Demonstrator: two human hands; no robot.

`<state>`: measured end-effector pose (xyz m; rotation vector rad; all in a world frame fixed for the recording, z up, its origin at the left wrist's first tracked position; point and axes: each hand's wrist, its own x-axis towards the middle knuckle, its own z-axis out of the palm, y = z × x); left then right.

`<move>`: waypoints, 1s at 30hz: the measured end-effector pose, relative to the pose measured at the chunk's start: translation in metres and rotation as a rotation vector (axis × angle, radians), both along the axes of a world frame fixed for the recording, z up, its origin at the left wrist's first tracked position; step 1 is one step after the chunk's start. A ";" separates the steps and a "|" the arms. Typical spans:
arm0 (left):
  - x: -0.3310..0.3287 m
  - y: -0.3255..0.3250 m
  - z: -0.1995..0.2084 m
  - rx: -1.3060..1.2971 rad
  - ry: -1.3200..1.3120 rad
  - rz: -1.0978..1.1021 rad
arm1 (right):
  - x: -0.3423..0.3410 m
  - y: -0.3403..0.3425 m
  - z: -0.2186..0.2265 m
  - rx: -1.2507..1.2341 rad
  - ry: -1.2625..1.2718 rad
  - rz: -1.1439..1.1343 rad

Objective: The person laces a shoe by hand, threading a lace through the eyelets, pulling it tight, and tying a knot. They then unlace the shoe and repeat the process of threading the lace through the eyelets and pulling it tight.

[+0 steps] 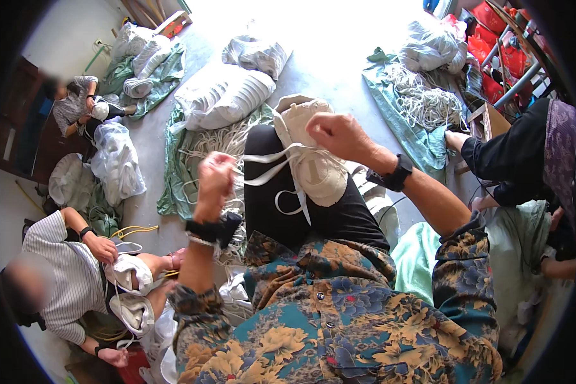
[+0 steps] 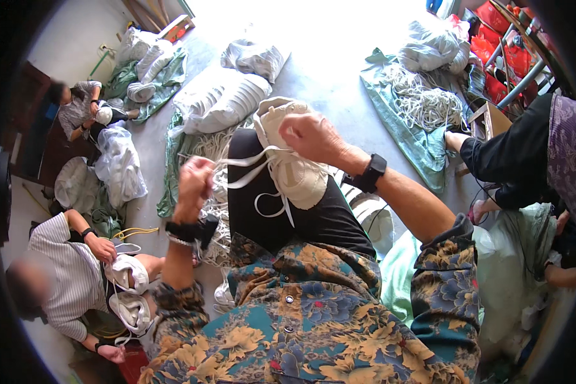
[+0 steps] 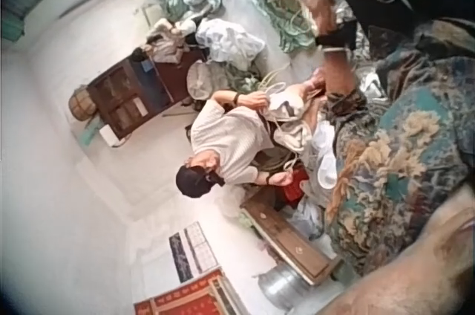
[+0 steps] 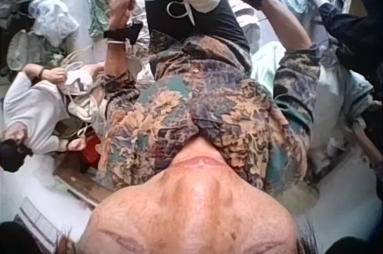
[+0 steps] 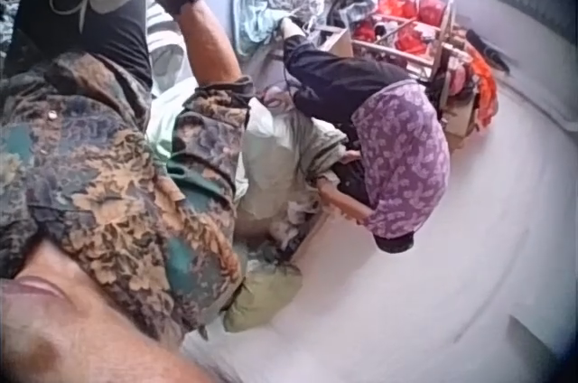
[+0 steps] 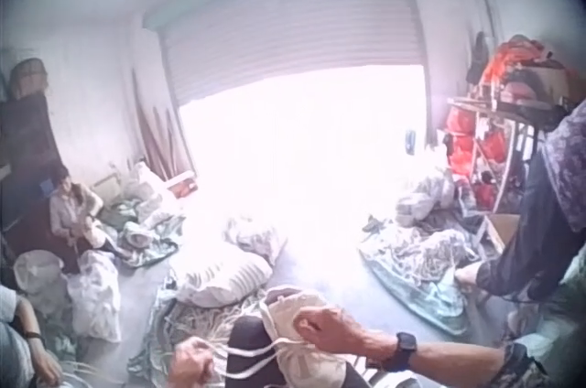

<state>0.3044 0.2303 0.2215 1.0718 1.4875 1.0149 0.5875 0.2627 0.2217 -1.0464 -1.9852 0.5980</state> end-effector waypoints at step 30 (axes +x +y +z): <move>0.092 -0.020 0.004 -0.411 -1.208 -0.215 | -0.047 -0.057 0.026 -0.057 -0.036 0.033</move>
